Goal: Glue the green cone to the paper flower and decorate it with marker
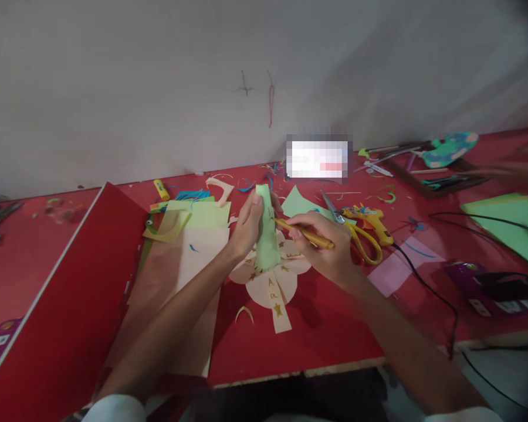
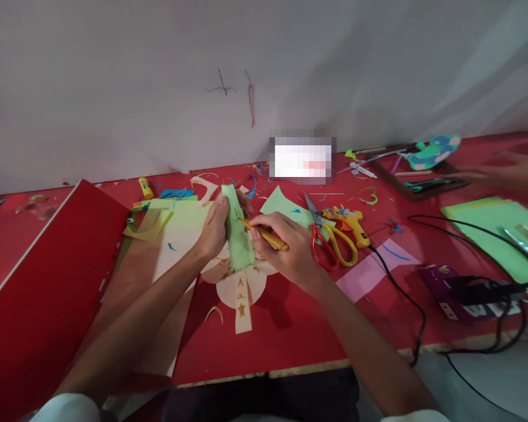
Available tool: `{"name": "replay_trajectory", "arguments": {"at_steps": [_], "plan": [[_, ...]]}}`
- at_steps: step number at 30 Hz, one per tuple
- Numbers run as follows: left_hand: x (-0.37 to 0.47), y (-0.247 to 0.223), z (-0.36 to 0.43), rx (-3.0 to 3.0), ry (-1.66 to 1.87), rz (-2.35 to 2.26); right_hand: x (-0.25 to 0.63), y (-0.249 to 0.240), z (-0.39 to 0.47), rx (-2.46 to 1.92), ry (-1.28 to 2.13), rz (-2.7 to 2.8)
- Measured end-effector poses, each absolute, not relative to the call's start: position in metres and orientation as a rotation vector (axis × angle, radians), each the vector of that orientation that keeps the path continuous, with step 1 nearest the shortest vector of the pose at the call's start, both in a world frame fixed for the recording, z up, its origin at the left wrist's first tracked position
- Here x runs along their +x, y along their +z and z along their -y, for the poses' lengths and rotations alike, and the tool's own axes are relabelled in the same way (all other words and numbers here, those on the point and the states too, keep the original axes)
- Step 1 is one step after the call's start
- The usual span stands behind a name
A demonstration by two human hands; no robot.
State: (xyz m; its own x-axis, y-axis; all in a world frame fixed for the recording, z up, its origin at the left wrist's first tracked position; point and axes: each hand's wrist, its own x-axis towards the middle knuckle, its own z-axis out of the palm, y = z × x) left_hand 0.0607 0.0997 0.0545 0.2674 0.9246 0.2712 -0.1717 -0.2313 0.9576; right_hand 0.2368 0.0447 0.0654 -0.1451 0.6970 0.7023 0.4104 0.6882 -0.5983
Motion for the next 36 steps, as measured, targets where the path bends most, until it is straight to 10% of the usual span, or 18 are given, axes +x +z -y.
{"name": "replay_trajectory", "arguments": {"at_steps": [36], "plan": [[0.0622,0.0501,-0.1013,1.32,1.22,-0.774,0.2337,0.0649,-0.0409,-0.874,0.328,1.777]]}}
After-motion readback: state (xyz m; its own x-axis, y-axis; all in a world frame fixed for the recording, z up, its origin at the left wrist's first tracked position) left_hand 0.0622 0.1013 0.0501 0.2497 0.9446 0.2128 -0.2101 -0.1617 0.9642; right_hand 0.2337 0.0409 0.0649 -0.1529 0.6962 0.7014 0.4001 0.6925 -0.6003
